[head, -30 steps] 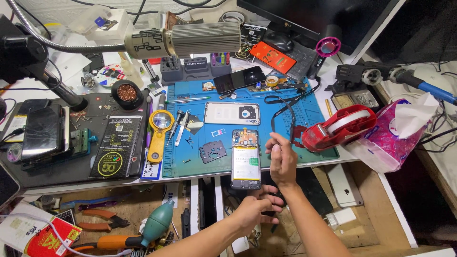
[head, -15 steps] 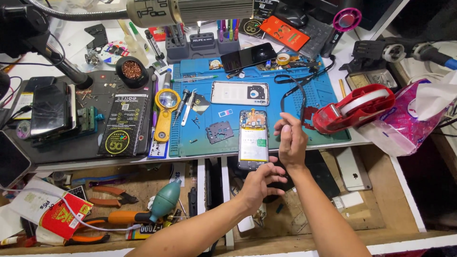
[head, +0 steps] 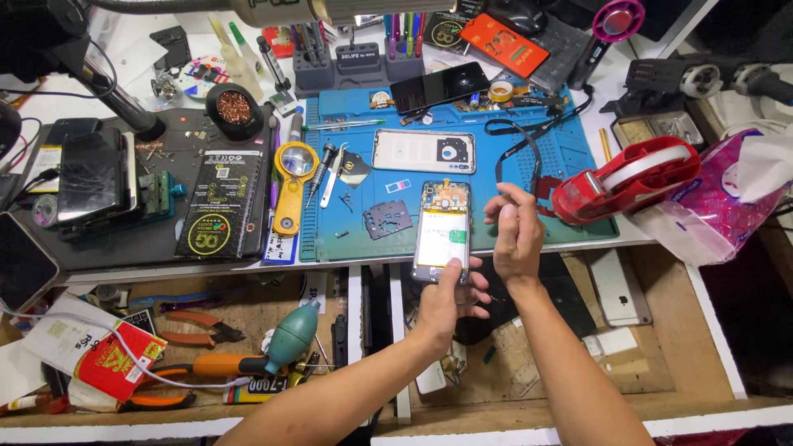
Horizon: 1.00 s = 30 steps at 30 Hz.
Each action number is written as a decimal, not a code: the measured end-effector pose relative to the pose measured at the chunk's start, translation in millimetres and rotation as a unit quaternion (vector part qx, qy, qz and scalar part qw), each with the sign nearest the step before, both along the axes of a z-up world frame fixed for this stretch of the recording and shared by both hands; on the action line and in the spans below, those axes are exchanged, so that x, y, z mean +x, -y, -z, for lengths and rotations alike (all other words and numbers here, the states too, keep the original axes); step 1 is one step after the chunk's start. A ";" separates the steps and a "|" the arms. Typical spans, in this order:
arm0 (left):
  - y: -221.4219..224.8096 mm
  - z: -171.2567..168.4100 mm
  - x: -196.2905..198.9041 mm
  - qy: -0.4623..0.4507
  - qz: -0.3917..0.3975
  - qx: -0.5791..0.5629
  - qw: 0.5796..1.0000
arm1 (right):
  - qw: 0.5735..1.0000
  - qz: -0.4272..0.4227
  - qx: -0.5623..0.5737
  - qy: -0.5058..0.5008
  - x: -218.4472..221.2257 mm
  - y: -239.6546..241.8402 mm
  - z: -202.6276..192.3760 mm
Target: Repair a mobile phone by inspecting and assembling internal components like the battery and motherboard on a workbench
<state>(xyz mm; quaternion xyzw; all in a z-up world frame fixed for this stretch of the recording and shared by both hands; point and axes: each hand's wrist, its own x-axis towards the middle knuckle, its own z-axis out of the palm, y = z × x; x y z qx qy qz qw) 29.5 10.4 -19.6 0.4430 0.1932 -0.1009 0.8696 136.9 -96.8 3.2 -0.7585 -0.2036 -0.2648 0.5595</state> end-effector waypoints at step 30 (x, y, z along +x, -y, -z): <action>-14.0 -14.5 5.1 0.114 0.032 -0.044 0.992 | 0.910 -0.215 0.251 -0.253 -15.7 -3.2 -37.6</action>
